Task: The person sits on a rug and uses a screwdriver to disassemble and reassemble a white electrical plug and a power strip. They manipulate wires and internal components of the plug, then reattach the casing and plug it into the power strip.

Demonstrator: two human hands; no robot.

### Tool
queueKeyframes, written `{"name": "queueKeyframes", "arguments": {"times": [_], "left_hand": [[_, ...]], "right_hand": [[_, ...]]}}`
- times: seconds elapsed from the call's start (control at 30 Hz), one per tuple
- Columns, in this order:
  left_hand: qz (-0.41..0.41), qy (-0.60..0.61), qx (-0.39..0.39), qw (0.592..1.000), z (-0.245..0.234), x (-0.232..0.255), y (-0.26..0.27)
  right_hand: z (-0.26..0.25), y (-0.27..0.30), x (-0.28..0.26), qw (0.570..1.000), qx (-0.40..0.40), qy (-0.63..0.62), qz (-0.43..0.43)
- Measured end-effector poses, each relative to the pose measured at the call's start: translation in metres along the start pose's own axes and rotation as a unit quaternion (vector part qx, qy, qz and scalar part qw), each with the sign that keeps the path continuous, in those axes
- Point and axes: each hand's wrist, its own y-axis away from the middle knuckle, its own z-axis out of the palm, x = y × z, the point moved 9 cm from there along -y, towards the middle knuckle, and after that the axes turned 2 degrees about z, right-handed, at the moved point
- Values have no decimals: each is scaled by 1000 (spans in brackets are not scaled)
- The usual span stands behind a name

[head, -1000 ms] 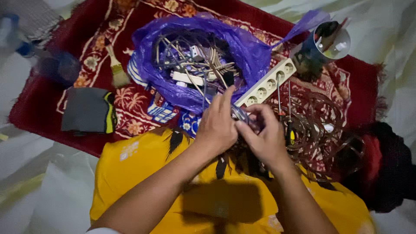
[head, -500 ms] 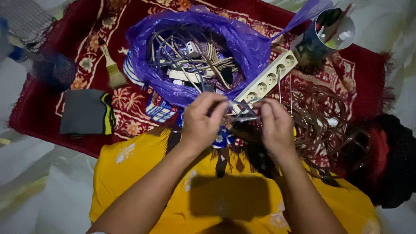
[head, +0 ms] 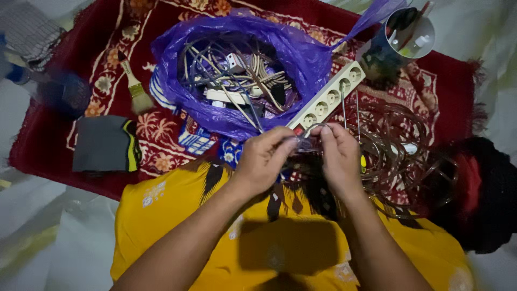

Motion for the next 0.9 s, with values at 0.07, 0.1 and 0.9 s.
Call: {"name": "queueKeyframes", "arguments": {"times": [0.07, 0.1, 0.9], "left_hand": [[-13, 151, -25, 988, 5, -6, -3], [-21, 225, -37, 973, 7, -7, -5], [77, -269, -68, 958, -3, 37, -6]], "right_hand": [[-2, -7, 19, 997, 24, -49, 58], [-4, -9, 28, 993, 36, -74, 88], [6, 6, 0, 997, 37, -53, -46]]}}
